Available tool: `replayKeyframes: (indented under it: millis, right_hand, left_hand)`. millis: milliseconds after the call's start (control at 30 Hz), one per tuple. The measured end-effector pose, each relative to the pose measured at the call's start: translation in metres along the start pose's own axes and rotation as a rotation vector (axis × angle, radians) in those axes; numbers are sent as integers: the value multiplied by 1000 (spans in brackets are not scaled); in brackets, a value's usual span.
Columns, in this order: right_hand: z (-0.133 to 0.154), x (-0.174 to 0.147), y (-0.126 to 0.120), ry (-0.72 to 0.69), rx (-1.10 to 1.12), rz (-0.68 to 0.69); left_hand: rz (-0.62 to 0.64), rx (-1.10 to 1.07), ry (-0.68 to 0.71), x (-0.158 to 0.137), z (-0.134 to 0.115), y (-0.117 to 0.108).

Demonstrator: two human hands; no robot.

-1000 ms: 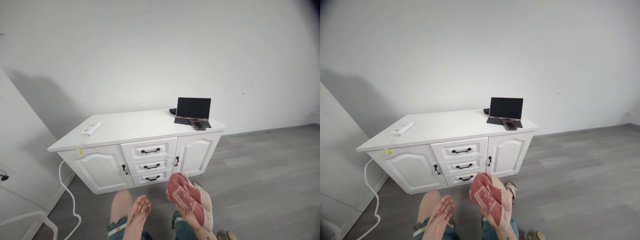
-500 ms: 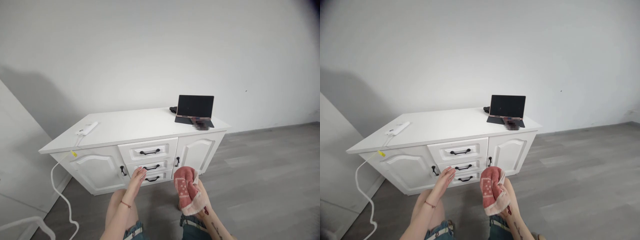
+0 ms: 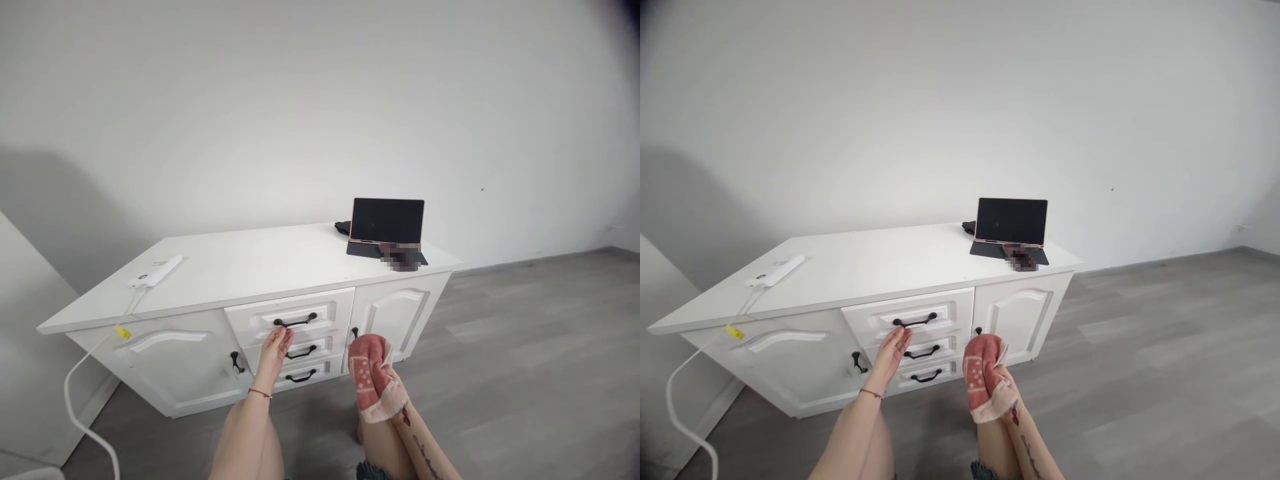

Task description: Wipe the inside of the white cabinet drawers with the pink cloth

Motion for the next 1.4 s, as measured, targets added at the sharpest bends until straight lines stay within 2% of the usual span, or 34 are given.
replayKeyframes:
  millis: [100,300,567,700,900,1167,1400]
  right_hand:
    - [0,-5,-7,59,-3,15]
    - [6,-10,7,-67,-76,32]
    - [5,-7,2,19,-101,62]
    - [4,-7,5,-7,-42,49]
    - [0,0,-5,-6,-82,41]
    - [1,-7,6,7,-5,30]
    - [-1,-7,5,32,40,-6]
  left_hand:
    - [-49,-51,18,3,2,0]
    - [-157,-97,14,7,8,1]
    - [-139,-161,-6,5,6,16]
    - [-128,-165,-21,3,3,19]
    - [-111,-139,30,2,4,18]
    - [-98,-118,42,1,2,20]
    - [-70,-76,128,2,5,23]
Point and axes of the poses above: each hand's wrist, its own x-axis towards the middle knuckle, its own y-axis out of the palm, z = x × y, the point moved 3 cm from there along x, towards the middle knuckle, and after that the axes turned 10 degrees about -z, right-handed, at the moved point
